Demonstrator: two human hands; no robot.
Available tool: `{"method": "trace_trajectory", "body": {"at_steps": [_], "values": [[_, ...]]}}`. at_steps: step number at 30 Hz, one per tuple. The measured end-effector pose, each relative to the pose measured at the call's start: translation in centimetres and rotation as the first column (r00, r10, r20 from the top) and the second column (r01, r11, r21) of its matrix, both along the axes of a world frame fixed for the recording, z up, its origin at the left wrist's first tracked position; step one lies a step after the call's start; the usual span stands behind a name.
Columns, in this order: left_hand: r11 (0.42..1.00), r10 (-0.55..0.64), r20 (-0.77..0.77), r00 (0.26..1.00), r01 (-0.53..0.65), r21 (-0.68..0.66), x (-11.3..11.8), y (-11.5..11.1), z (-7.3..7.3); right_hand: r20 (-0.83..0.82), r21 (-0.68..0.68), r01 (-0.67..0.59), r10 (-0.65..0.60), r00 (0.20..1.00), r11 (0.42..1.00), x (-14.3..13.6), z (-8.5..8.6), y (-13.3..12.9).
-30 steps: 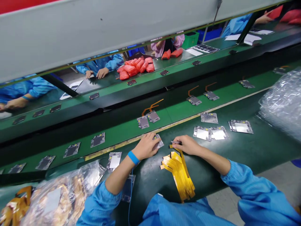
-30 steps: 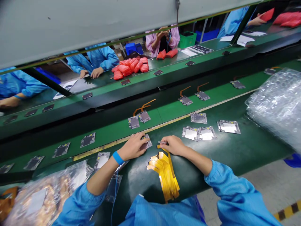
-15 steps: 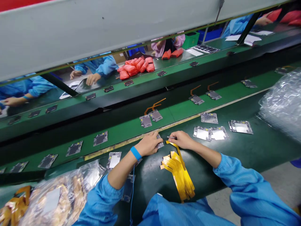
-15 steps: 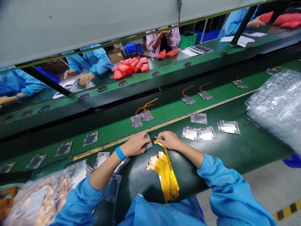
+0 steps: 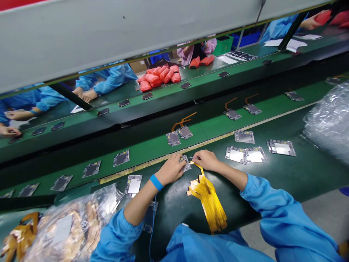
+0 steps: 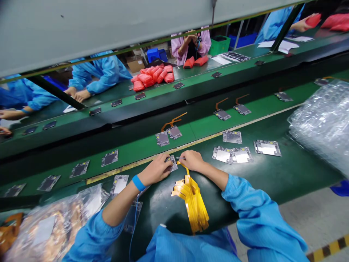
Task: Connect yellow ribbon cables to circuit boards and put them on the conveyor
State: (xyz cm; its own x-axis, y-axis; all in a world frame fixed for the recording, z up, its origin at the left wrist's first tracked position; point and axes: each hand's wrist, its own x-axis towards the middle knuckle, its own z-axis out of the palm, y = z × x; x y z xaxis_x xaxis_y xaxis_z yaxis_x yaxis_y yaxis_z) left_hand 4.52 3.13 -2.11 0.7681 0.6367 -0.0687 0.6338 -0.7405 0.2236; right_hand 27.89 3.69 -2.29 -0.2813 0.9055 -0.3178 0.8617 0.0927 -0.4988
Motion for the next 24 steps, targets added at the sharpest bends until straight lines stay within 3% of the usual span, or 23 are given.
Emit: {"method": "trace_trajectory", "body": {"at_steps": [17, 24], "values": [[0.999, -0.034, -0.031, 0.999, 0.034, 0.008, 0.0, -0.3, 0.2, 0.089, -0.048, -0.091, 0.095, 0.992, 0.995, -0.8, 1.3, 1.0], [0.996, -0.069, -0.138, 0.988, 0.076, 0.045, 0.6, -0.4, 0.8, 0.11, -0.062, -0.096, 0.102, 0.989, 0.993, -0.9, 1.8, 1.0]]}}
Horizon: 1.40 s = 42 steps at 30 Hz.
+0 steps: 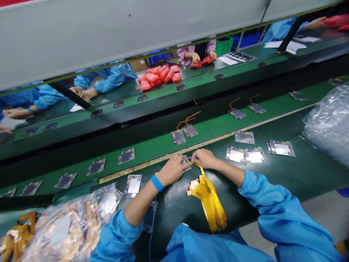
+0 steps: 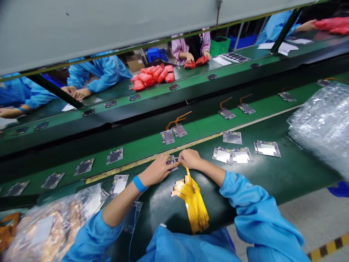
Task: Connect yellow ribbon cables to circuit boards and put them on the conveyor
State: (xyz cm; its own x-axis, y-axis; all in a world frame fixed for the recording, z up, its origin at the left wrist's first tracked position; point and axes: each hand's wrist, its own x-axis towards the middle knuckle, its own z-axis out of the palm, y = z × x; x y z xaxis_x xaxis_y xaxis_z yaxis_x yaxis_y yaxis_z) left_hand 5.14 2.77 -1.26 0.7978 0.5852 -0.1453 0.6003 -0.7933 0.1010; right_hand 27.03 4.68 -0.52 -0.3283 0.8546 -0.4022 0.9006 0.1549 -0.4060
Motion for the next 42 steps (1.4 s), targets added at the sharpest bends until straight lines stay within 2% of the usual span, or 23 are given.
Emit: {"method": "trace_trajectory", "body": {"at_steps": [5, 10, 14, 16, 22, 27, 31, 35, 38, 40, 42], "values": [[1.0, -0.002, -0.08, 0.997, 0.003, 0.008, 0.4, -0.1, 0.4, 0.013, 0.019, -0.004, 0.003, 1.0, 1.0, 0.0, 0.0, -0.1], [1.0, 0.0, -0.088, 0.996, 0.0, 0.005, 0.6, 0.0, 0.4, -0.018, 0.092, -0.027, 0.028, 0.999, 0.995, 0.5, -0.2, -0.2], [1.0, 0.006, -0.096, 0.995, -0.006, 0.0, 0.6, 0.1, 0.4, -0.045, 0.153, -0.095, 0.103, 0.994, 0.984, 0.5, -0.3, -0.3], [1.0, -0.002, -0.101, 0.995, 0.002, 0.001, 0.6, 0.1, 0.5, -0.075, 0.158, -0.122, 0.135, 0.988, 0.98, 0.3, -0.6, -0.3], [0.999, -0.017, -0.104, 0.994, 0.02, 0.028, 0.4, 0.0, 0.4, -0.098, 0.163, -0.107, 0.124, 0.987, 0.981, -0.1, -1.7, -0.3], [0.998, 0.039, -0.059, 0.997, -0.037, 0.048, 0.2, -0.2, 0.0, -0.059, 0.167, -0.113, 0.125, 0.99, 0.979, 0.1, -1.7, -0.2], [0.996, 0.083, -0.028, 0.996, -0.082, 0.023, 0.2, -0.1, -0.3, -0.149, 0.15, -0.047, 0.069, 0.986, 0.988, 0.4, -1.7, -0.4], [0.989, 0.146, 0.047, 0.988, -0.146, 0.001, -0.1, 0.1, -0.2, -0.326, 0.156, 0.141, -0.083, 0.942, 0.978, 1.9, -2.1, -0.7], [0.978, 0.207, 0.134, 0.969, -0.208, -0.01, -0.9, 0.9, 0.5, -0.426, 0.175, 0.26, -0.165, 0.89, 0.95, 3.5, -2.4, -1.0], [0.956, 0.284, 0.202, 0.937, -0.292, 0.011, -2.0, 2.2, 1.1, -0.468, 0.161, 0.298, -0.193, 0.862, 0.941, 4.5, -2.3, -1.4], [0.9, 0.404, 0.264, 0.876, -0.433, 0.06, -3.5, 3.9, 1.7, -0.497, 0.141, 0.307, -0.201, 0.844, 0.941, 5.1, -2.1, -2.1]]}}
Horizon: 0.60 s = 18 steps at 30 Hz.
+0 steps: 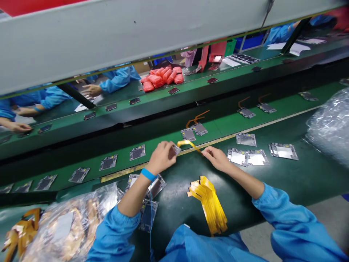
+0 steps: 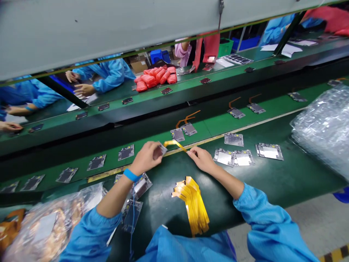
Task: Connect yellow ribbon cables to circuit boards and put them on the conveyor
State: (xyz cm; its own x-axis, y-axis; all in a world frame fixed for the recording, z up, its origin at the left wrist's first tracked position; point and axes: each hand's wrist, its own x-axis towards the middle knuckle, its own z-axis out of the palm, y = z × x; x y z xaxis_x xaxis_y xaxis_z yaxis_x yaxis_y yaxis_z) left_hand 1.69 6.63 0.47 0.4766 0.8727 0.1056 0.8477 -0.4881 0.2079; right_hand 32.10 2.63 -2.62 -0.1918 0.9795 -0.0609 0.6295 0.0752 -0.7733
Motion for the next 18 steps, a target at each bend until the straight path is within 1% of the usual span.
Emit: {"method": "trace_trajectory", "body": {"at_steps": [2, 3, 4, 5, 7, 9, 11, 12, 15, 18], "values": [[0.979, 0.193, 0.004, 0.981, -0.192, 0.069, -1.9, 1.7, 0.3, -0.018, -0.011, -0.013, 0.013, 1.0, 1.0, 0.3, 0.2, -0.7], [0.964, 0.258, -0.027, 0.966, -0.256, 0.079, -3.0, 2.5, 0.3, -0.015, -0.018, -0.023, 0.023, 1.0, 1.0, 0.4, 0.3, -1.0], [0.952, 0.301, -0.072, 0.951, -0.296, 0.071, -4.2, 3.1, 0.2, -0.004, -0.029, -0.038, 0.038, 0.999, 0.999, 0.4, 0.3, -1.4], [0.948, 0.318, -0.13, 0.939, -0.314, 0.049, -5.4, 3.6, 0.1, 0.016, -0.044, -0.059, 0.06, 0.998, 0.997, 0.5, 0.3, -1.7], [0.948, 0.303, -0.256, 0.918, -0.317, -0.016, -7.9, 4.1, -0.4, 0.066, -0.076, -0.112, 0.118, 0.991, 0.991, 0.7, 0.3, -2.3], [0.946, 0.256, -0.374, 0.891, -0.31, -0.092, -10.3, 4.3, -1.1, 0.114, -0.109, -0.174, 0.186, 0.976, 0.979, 1.0, 0.2, -2.9], [0.939, 0.202, -0.445, 0.873, -0.301, -0.165, -12.3, 4.2, -1.7, 0.159, -0.137, -0.224, 0.245, 0.956, 0.965, 1.2, 0.3, -3.4], [0.937, 0.177, -0.457, 0.872, -0.291, -0.191, -13.1, 4.2, -2.0, 0.185, -0.148, -0.241, 0.266, 0.946, 0.959, 1.2, 0.5, -3.7], [0.947, 0.124, -0.454, 0.882, -0.242, -0.211, -14.7, 4.4, -2.4, 0.262, -0.174, -0.257, 0.296, 0.918, 0.951, 0.9, 0.9, -4.4], [0.96, 0.1, -0.463, 0.881, -0.208, -0.189, -15.1, 4.6, -2.1, 0.306, -0.194, -0.262, 0.312, 0.899, 0.945, 0.2, 1.2, -4.9]]}}
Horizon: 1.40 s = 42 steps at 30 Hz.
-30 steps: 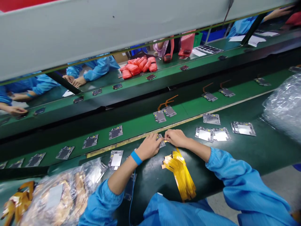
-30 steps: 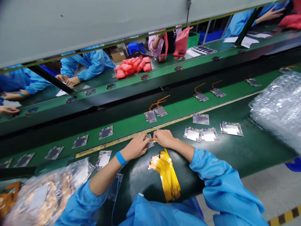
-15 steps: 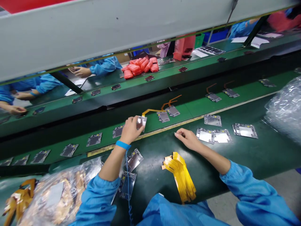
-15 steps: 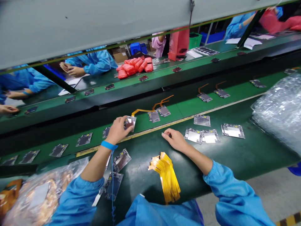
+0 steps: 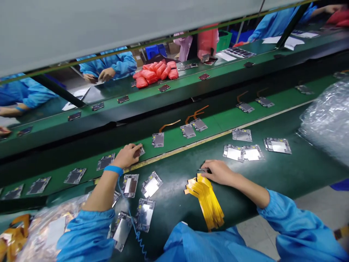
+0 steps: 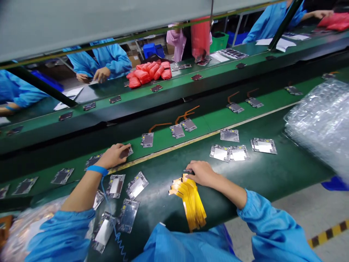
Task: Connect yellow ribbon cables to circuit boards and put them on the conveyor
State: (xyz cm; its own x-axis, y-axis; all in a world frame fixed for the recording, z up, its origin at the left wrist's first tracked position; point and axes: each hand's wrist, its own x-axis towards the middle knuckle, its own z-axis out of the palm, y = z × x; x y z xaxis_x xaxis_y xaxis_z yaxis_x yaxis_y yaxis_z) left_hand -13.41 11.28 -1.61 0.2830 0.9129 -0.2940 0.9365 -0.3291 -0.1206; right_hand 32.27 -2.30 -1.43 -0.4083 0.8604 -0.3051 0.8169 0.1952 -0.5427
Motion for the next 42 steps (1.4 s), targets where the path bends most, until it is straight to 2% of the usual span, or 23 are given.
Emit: {"method": "trace_trajectory", "body": {"at_steps": [5, 7, 10, 14, 18, 21, 27, 34, 38, 42], "values": [[0.995, -0.034, 0.046, 0.998, 0.029, 0.099, 1.9, -0.3, 1.5, 0.015, -0.018, -0.005, 0.005, 1.0, 1.0, -1.0, -0.2, -0.4], [0.987, -0.086, 0.122, 0.989, 0.067, 0.147, 3.8, -1.0, 2.2, -0.016, -0.03, 0.007, -0.008, 1.0, 1.0, -1.0, -0.2, -0.4], [0.971, -0.204, 0.263, 0.943, 0.16, 0.177, 7.8, -3.1, 2.8, -0.064, -0.065, 0.034, -0.038, 0.997, 0.997, -0.8, 0.0, -0.3], [0.936, -0.351, 0.384, 0.854, 0.32, 0.145, 13.8, -6.4, 2.4, -0.137, -0.093, 0.074, -0.087, 0.987, 0.993, -0.5, 0.1, 0.2], [0.895, -0.44, 0.335, 0.833, 0.437, 0.09, 17.5, -8.6, 1.4, -0.209, -0.09, 0.082, -0.099, 0.973, 0.993, -0.6, -0.2, 0.8], [0.873, -0.479, 0.296, 0.827, 0.482, 0.066, 18.3, -9.1, 1.1, -0.242, -0.082, 0.08, -0.097, 0.965, 0.993, -0.6, -0.7, 1.3], [0.837, -0.535, 0.293, 0.793, 0.545, 0.055, 18.5, -8.6, 1.1, -0.268, -0.068, 0.074, -0.09, 0.959, 0.995, -0.7, -1.5, 2.3], [0.824, -0.544, 0.237, 0.805, 0.566, -0.034, 19.4, -8.2, 1.5, -0.216, -0.055, 0.114, -0.123, 0.969, 0.992, -1.3, -1.7, 3.2], [0.825, -0.539, 0.244, 0.806, 0.563, -0.038, 19.3, -8.1, 1.5, -0.174, -0.053, 0.138, -0.146, 0.974, 0.989, -2.0, -1.4, 3.6], [0.839, -0.524, 0.303, 0.796, 0.543, 0.024, 18.6, -8.5, 1.0, -0.101, -0.038, 0.162, -0.165, 0.981, 0.986, -3.2, -0.6, 4.0]]}}
